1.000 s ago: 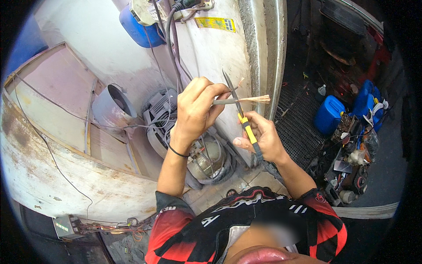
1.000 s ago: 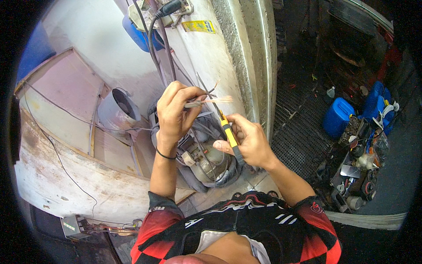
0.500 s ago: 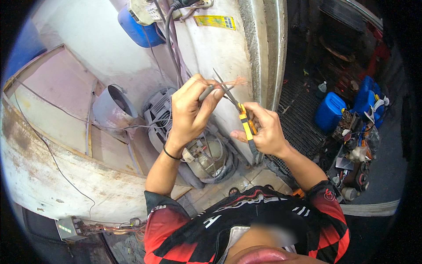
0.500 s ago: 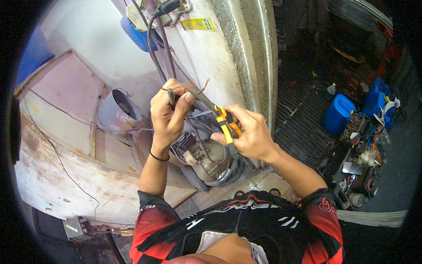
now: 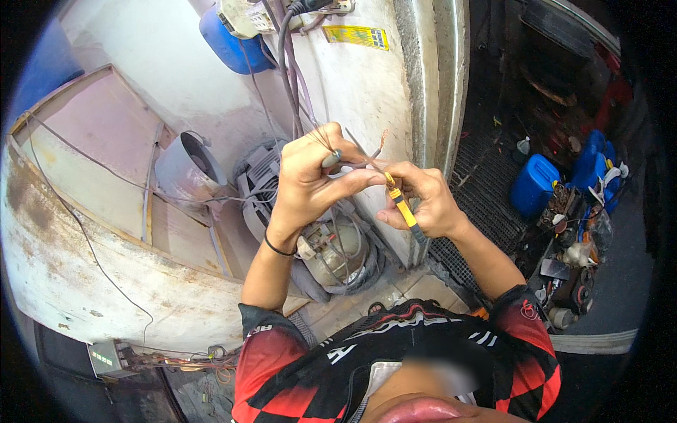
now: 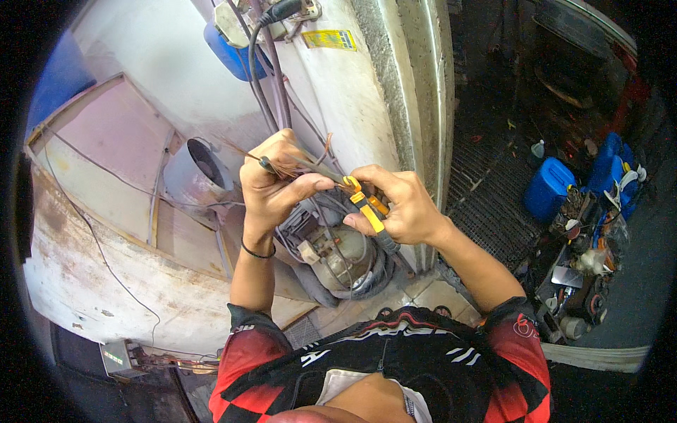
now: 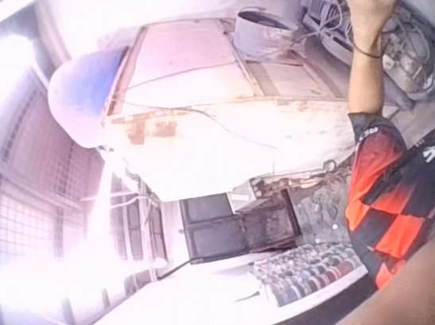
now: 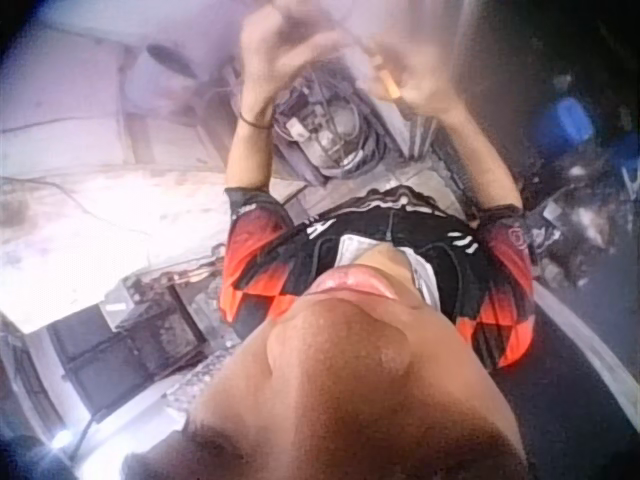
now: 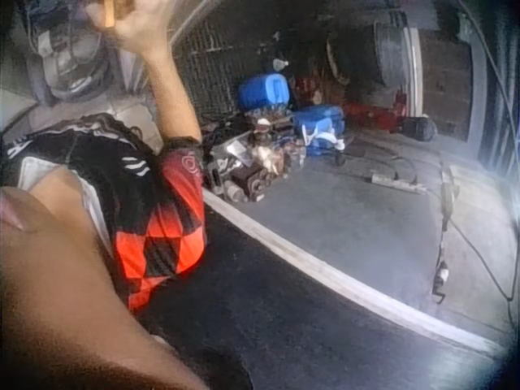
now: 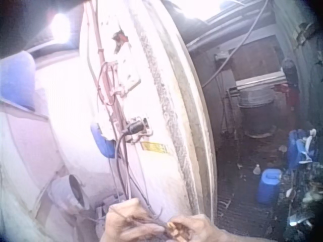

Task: The person strips insulation from wires with a pair of snips and سپس twists the exposed copper filaments together by hand.

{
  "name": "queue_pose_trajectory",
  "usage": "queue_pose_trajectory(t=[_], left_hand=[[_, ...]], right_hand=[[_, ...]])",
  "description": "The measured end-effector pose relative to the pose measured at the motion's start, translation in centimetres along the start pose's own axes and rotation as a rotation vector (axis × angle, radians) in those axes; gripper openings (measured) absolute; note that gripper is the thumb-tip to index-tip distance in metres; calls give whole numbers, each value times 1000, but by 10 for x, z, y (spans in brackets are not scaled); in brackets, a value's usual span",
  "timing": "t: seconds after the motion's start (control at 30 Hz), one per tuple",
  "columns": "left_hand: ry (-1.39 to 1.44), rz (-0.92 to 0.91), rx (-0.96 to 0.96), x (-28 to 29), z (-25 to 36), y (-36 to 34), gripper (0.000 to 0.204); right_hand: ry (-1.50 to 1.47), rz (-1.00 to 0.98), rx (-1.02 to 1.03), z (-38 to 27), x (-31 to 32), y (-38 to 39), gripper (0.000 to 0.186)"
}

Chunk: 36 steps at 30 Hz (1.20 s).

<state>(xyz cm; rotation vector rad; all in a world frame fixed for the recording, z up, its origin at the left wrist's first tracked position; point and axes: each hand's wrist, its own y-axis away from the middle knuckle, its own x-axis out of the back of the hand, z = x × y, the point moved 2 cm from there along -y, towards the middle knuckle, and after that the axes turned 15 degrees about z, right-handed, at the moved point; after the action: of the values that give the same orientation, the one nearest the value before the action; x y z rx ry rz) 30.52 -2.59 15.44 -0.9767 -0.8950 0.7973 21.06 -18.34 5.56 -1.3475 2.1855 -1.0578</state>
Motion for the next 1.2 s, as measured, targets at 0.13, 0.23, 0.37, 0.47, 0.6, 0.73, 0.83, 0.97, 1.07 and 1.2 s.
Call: queue_pose_trajectory(t=[0.13,0.23,0.37,0.47,0.6,0.73,0.83,0.97,1.07,1.2], left_hand=[[-64,4,14,-5,0,2,28],[-70,-2,-11,-7,-4,0,28],[-114,-5,-56,-9,-7,-1,28],[-143,-7,-55,-9,-6,-1,28],[-182,-38,-37,-4,-8,2,28],[-193,-126,79,2,-5,-1,18],[-178,-52,193,4,5,-3,11],[-181,-28,76,3,0,-2,13],[-125,49,94,-4,1,5,8],[104,188,247,-13,-1,21,2]], right_hand=[[-89,-50,-191,5,-5,7,49],[-192,-51,-258,1,-10,9,48],[-334,-6,-357,4,-19,16,47],[-342,63,-311,5,-26,18,48],[-421,81,-360,10,-34,25,49],[-371,57,-378,18,-28,22,53],[-162,17,-285,13,-16,9,49],[22,112,-80,22,-8,2,49],[118,169,71,20,-3,-6,49],[167,178,226,21,7,-17,47]])
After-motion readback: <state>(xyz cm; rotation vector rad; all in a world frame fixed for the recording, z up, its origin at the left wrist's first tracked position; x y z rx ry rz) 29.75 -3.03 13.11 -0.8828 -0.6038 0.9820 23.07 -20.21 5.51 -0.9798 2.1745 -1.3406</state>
